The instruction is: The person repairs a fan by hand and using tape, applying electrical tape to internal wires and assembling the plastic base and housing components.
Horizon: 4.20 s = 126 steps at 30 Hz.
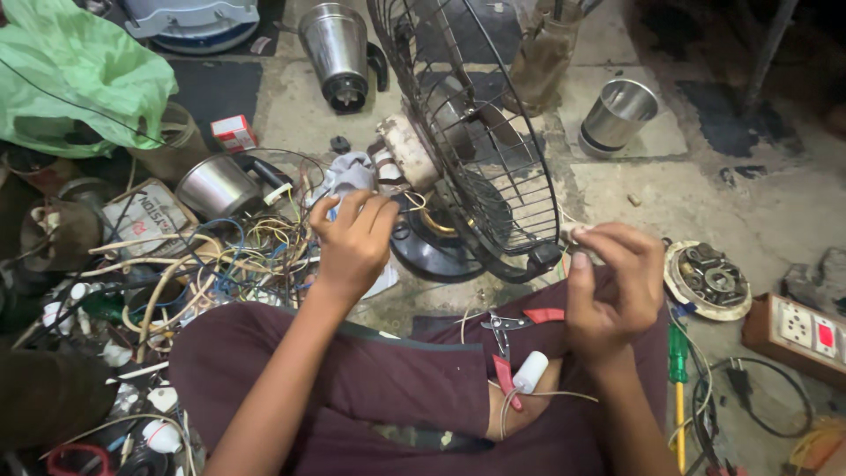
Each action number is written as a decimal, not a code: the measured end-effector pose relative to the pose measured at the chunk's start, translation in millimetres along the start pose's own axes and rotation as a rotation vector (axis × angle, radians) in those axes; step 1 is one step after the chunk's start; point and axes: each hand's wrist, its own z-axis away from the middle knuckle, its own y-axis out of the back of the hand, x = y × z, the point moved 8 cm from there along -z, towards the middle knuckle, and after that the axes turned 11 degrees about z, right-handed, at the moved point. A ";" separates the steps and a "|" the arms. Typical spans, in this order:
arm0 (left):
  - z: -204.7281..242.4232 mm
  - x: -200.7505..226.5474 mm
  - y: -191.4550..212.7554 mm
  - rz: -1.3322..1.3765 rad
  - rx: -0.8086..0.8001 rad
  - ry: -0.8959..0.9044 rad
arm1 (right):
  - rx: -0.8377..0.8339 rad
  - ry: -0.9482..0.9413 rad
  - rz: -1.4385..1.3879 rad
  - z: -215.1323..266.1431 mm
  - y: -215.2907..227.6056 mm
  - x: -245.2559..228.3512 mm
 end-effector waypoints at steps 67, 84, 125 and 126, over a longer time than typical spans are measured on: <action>242.9 -44.7 -279.6 1.176 -0.064 2.096 | -0.506 -0.493 -0.898 -141.8 -84.4 161.7; 78.7 19.6 -230.0 1.474 0.789 1.518 | 0.061 -0.118 0.012 -163.6 26.4 261.0; 10.9 5.8 -141.4 1.347 0.375 1.496 | -0.714 -0.883 -0.062 72.6 -215.2 529.8; 16.3 3.7 -141.3 1.398 0.320 1.521 | -0.698 -0.709 0.031 59.2 -205.4 516.9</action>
